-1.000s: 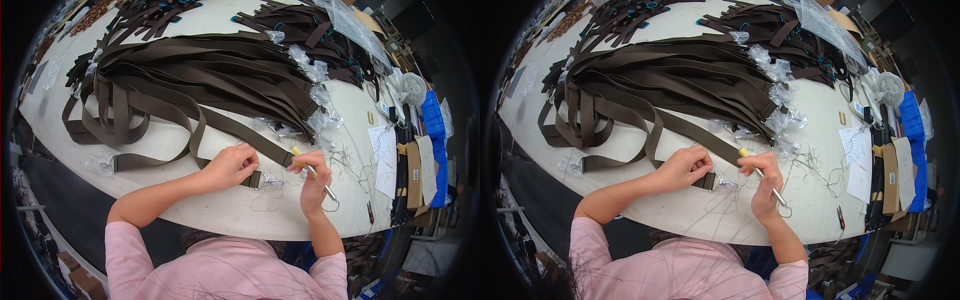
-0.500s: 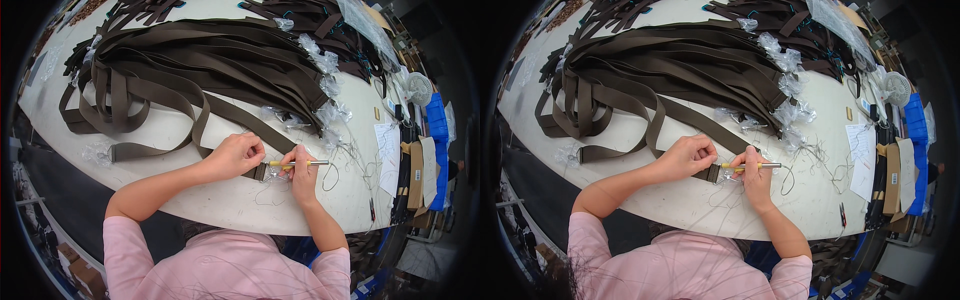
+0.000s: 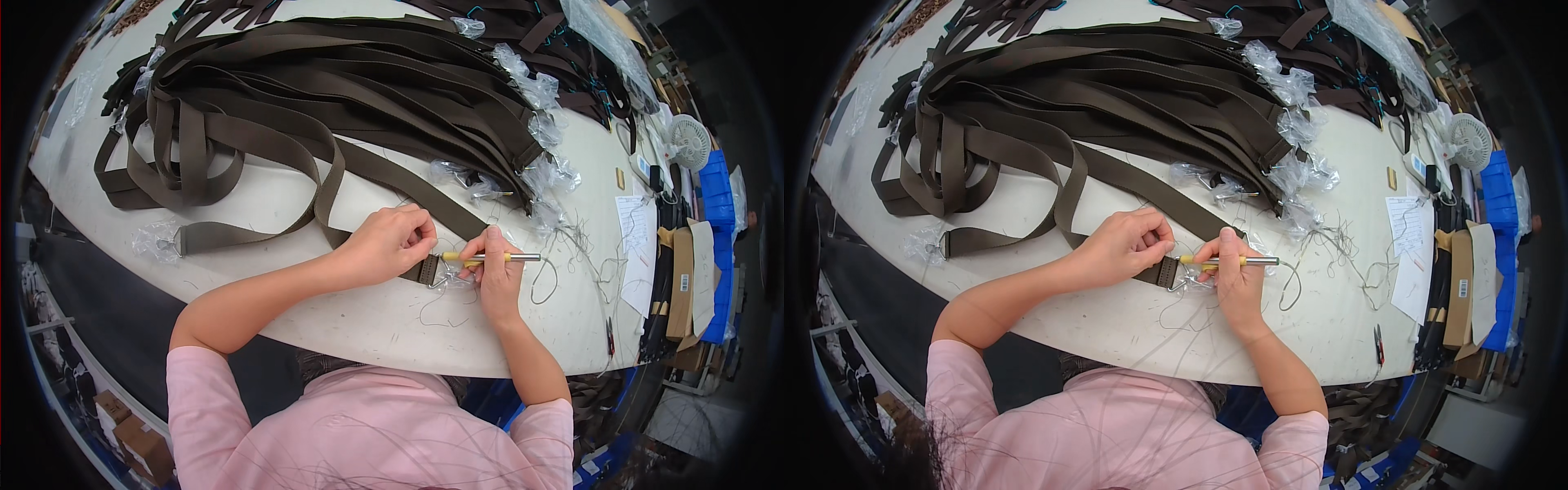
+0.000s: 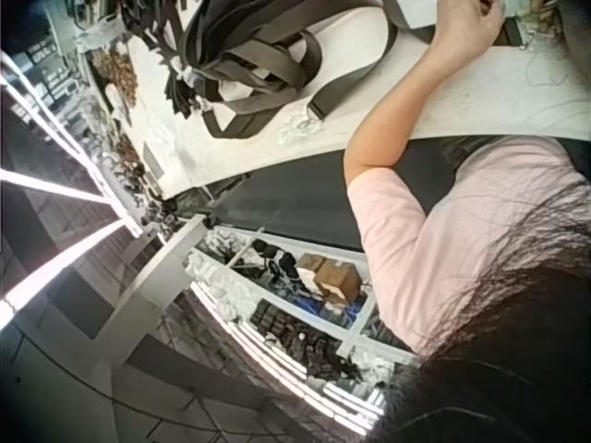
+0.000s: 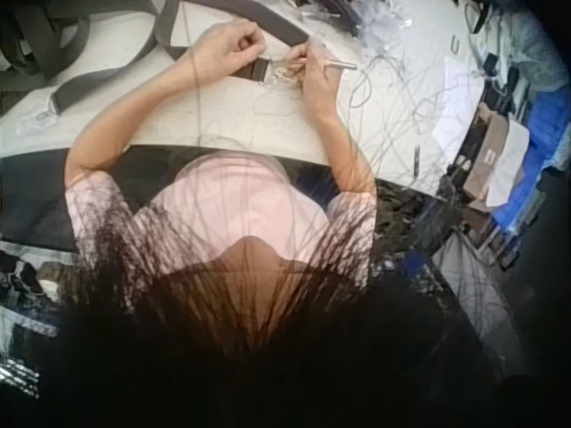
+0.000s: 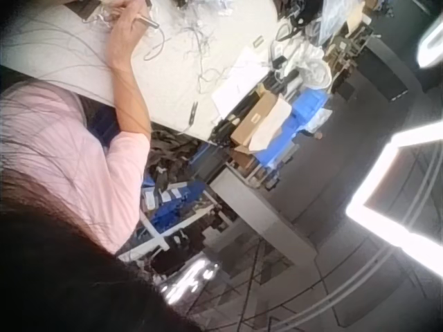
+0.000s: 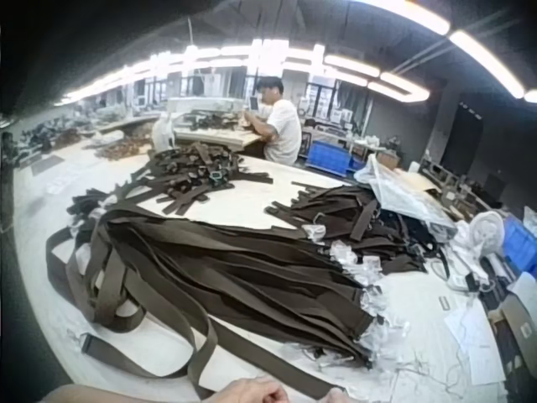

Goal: The person hand-sews a metal clasp onto the end of a dark fabric strap using a yellow-handled awl and thread. They repeatedly pierce the strap and pull the thread through to secure the clasp, then move to the next strap in the pile.

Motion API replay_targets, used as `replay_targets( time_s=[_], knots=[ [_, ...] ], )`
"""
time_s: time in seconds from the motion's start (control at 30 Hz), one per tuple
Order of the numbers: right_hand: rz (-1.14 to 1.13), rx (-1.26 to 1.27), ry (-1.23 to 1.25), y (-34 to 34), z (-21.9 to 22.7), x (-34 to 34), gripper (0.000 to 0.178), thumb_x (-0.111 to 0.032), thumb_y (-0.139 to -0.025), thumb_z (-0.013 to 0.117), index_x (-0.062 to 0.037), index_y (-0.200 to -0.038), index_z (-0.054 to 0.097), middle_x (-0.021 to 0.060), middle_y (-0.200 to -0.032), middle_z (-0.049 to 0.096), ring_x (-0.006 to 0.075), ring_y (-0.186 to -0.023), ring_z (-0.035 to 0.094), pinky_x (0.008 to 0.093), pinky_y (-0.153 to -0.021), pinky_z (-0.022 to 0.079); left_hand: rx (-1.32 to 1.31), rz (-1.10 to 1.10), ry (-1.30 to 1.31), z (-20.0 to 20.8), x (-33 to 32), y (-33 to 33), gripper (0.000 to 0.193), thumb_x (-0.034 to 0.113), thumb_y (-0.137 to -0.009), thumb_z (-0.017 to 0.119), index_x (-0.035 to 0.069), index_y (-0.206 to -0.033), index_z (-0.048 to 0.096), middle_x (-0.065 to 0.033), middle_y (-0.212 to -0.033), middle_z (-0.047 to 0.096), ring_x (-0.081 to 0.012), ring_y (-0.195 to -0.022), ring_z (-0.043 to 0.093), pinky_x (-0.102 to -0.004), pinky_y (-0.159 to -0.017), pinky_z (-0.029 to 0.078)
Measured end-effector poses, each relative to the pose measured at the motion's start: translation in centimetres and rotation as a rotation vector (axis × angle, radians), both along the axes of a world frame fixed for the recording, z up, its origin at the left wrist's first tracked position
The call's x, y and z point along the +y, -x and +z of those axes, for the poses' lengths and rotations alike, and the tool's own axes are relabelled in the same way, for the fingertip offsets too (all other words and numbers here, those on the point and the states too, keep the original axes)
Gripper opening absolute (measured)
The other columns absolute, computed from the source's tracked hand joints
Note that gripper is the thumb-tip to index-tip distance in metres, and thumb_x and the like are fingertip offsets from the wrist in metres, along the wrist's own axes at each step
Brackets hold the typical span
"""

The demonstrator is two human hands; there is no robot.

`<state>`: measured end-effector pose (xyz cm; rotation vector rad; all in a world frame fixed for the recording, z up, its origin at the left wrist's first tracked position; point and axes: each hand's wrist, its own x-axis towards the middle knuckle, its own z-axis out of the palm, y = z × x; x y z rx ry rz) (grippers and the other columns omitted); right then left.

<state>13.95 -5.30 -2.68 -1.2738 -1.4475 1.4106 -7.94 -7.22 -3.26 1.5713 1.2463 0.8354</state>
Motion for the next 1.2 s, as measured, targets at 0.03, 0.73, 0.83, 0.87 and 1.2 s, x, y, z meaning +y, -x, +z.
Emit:
replay_targets(
  time_s=[0.03,0.73,0.83,0.87,1.2],
  knots=[
    [-0.004,0.002,0.001,0.0,0.0,0.0,0.055,-0.039,-0.113,0.043,-0.0011,-0.081,0.067,0.0053,-0.075,0.068,0.008,-0.054,0.057,0.021,-0.048,0.041,0.007,-0.002,-0.017,0.0,0.0,0.0,0.015,0.013,-0.095,0.067,-0.002,-0.091,0.065,-0.015,-0.09,0.067,-0.025,-0.078,0.071,-0.0362,-0.068,0.056],
    [0.018,0.033,-0.023,-0.1,0.0,-0.4,0.053,-0.038,-0.113,0.043,-0.0015,-0.083,0.067,0.0042,-0.076,0.067,0.0074,-0.059,0.059,0.0206,-0.051,0.042,0.012,0.041,-0.047,0.2,-0.5,-0.4,0.015,0.013,-0.102,0.058,-0.001,-0.098,0.055,-0.017,-0.078,0.067,-0.034,-0.07,0.066,-0.043,-0.065,0.051],
    [0.019,0.045,-0.014,-0.1,-0.2,-0.4,0.052,-0.037,-0.113,0.044,-0.0015,-0.083,0.067,0.0044,-0.077,0.067,0.0076,-0.058,0.059,0.0212,-0.051,0.042,0.002,0.039,-0.009,0.4,-0.4,-0.4,0.014,0.013,-0.103,0.057,0.0,-0.102,0.053,-0.0149,-0.08,0.069,-0.0283,-0.069,0.068,-0.0393,-0.065,0.054],
    [0.018,0.049,-0.011,-0.1,-0.2,-0.4,0.051,-0.037,-0.113,0.044,-0.0015,-0.084,0.067,0.0045,-0.077,0.067,0.0077,-0.058,0.059,0.0215,-0.051,0.042,-0.018,0.048,0.023,0.3,-0.3,-0.5,0.014,0.013,-0.104,0.056,0.0,-0.104,0.053,-0.0131,-0.083,0.07,-0.0238,-0.068,0.069,-0.0359,-0.064,0.055],
    [-0.266,0.452,-0.249,-2.9,1.9,-0.3,0.059,-0.034,-0.113,0.03,-0.0029,-0.068,0.051,0.0072,-0.064,0.046,0.0136,-0.05,0.043,0.0287,-0.05,0.047,0.147,-0.181,-0.271,1.6,-2.6,-0.1,0.03,0.005,-0.09,0.074,0.007,-0.115,0.058,-0.0099,-0.117,0.056,-0.0252,-0.106,0.062,-0.0379,-0.088,0.053]
  ],
)
